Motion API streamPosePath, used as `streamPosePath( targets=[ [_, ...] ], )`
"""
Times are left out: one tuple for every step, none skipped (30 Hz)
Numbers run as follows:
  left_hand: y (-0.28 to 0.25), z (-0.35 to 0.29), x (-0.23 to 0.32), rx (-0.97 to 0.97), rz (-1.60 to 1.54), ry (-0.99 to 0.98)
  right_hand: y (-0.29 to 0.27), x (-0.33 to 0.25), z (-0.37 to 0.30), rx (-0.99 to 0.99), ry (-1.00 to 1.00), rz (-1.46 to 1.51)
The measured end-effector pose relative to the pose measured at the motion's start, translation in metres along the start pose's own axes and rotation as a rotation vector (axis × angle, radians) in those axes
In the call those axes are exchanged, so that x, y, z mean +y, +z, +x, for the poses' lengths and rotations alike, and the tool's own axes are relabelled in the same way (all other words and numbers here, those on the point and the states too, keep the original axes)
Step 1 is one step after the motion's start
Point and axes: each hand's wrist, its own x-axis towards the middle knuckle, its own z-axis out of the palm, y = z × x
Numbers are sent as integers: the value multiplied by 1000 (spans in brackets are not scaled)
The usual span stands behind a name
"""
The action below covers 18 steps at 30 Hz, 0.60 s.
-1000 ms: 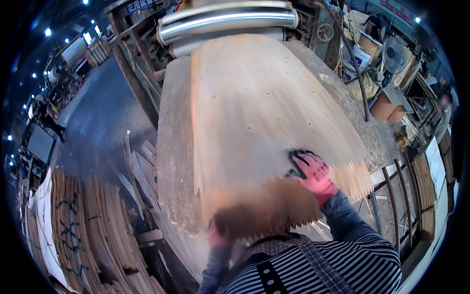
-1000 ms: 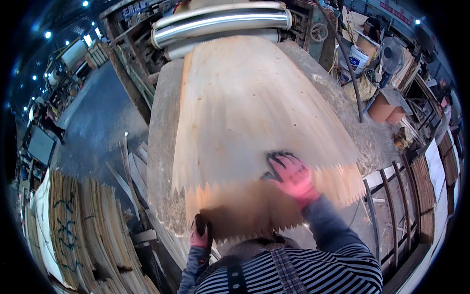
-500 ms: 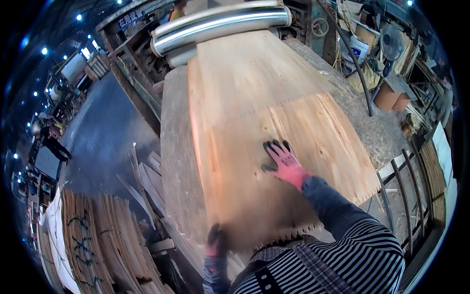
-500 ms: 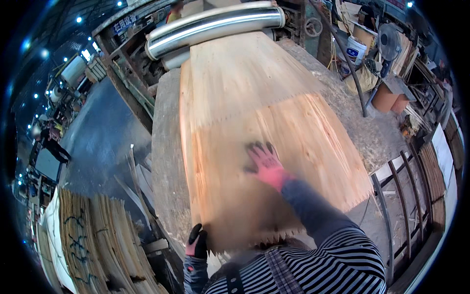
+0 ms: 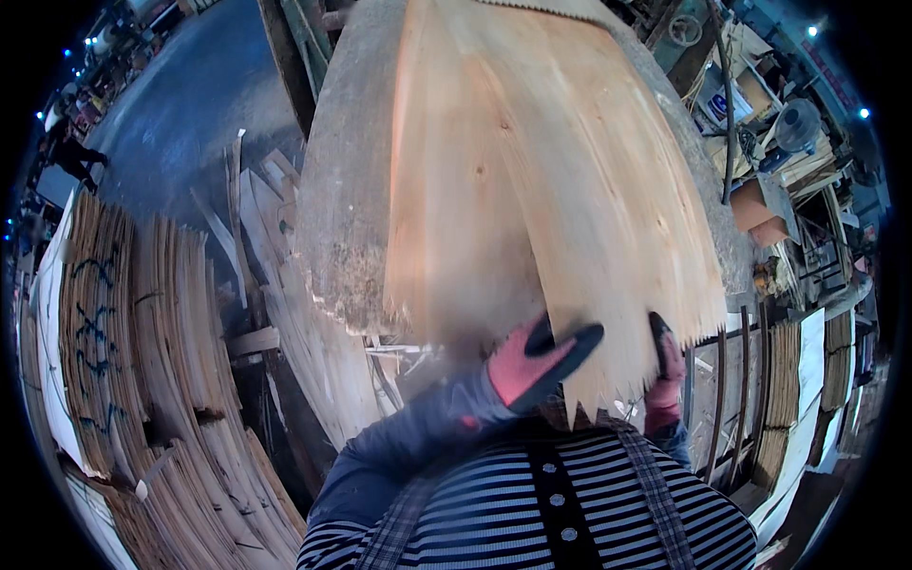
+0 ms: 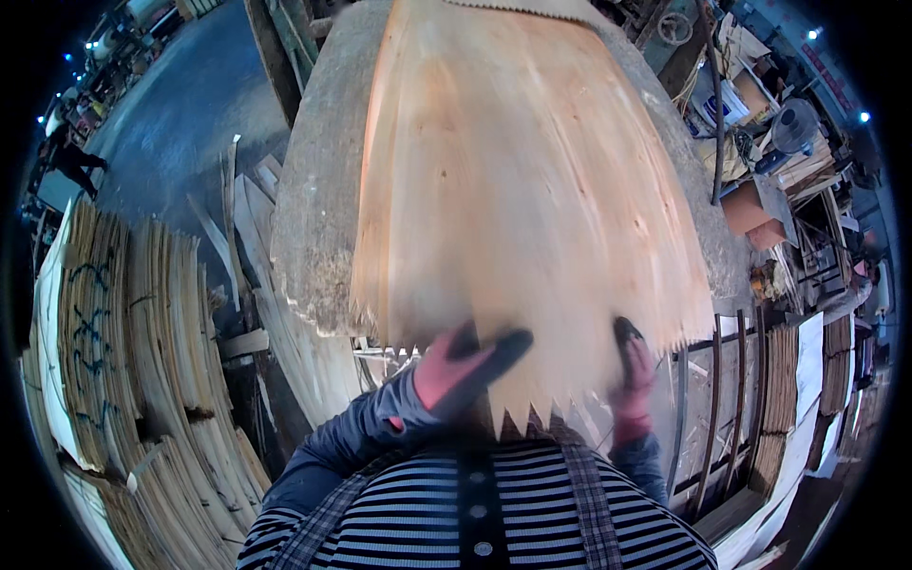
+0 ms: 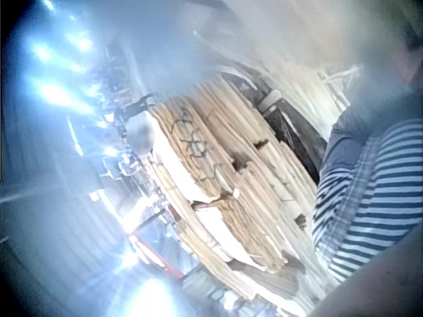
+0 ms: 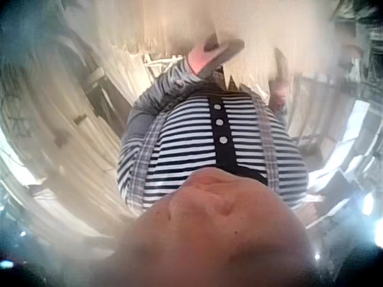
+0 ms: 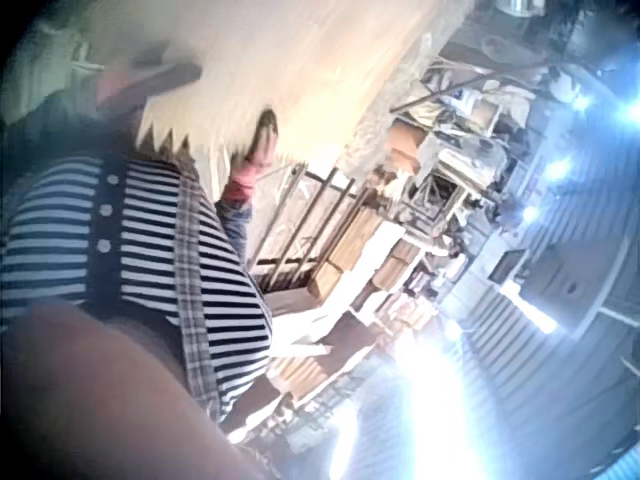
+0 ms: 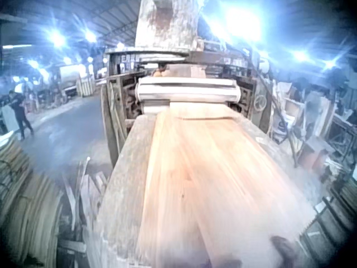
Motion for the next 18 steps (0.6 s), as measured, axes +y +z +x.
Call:
streamPosePath(
  targets=[
    [1, -7, 4, -29, -117, -92, -14, -3, -5, 6, 73, 15],
    [-1, -14, 6, -54, -237, -181, -22, -8, -6, 41, -13, 5],
    [-18, -19, 4, -125, -150, -83, -33, -21, -4, 41, -58, -41],
    [-34, -24, 1, -192, -59, 20, -40, -37, -1, 51, -99, -82],
    [-52, -28, -14, -150, -20, 34, -45, -52, 6, 56, -142, -130],
    [-68, -30, -30, -115, 27, 45, -43, -58, 10, 79, -197, -141],
    [-78, -42, -60, 115, 201, -29, -44, -67, 17, 14, -138, -168],
    [-87, -56, -90, 346, 357, -141, -41, -75, 34, -30, -159, -157],
    [-91, -65, -122, 552, 903, -6, -41, -85, 54, -72, -172, -155],
    [-86, -72, -132, 568, 964, -57, -39, -95, 76, -159, -140, -169],
    [-79, -79, -142, 585, 1024, -108, -28, -95, 94, -165, -147, -127],
    [-77, -72, -151, 558, 1077, -146, -20, -90, 108, -117, -164, -112],
    [-76, -67, -157, 566, 1122, -192, -11, -88, 126, -84, -212, -93],
    [-77, -60, -149, 609, 1049, -218, -3, -84, 144, -88, -222, -86],
    [-79, -55, -135, 656, 980, -245, 7, -80, 163, -91, -237, -71],
    [-77, -55, -123, 648, 954, -365, 19, -77, 183, -113, -200, -91],
    [-77, -52, -112, 577, 964, -337, 31, -72, 203, -136, -161, -110],
    [-76, -50, -104, 568, 941, -393, 46, -66, 224, -165, -128, -123]
  ],
)
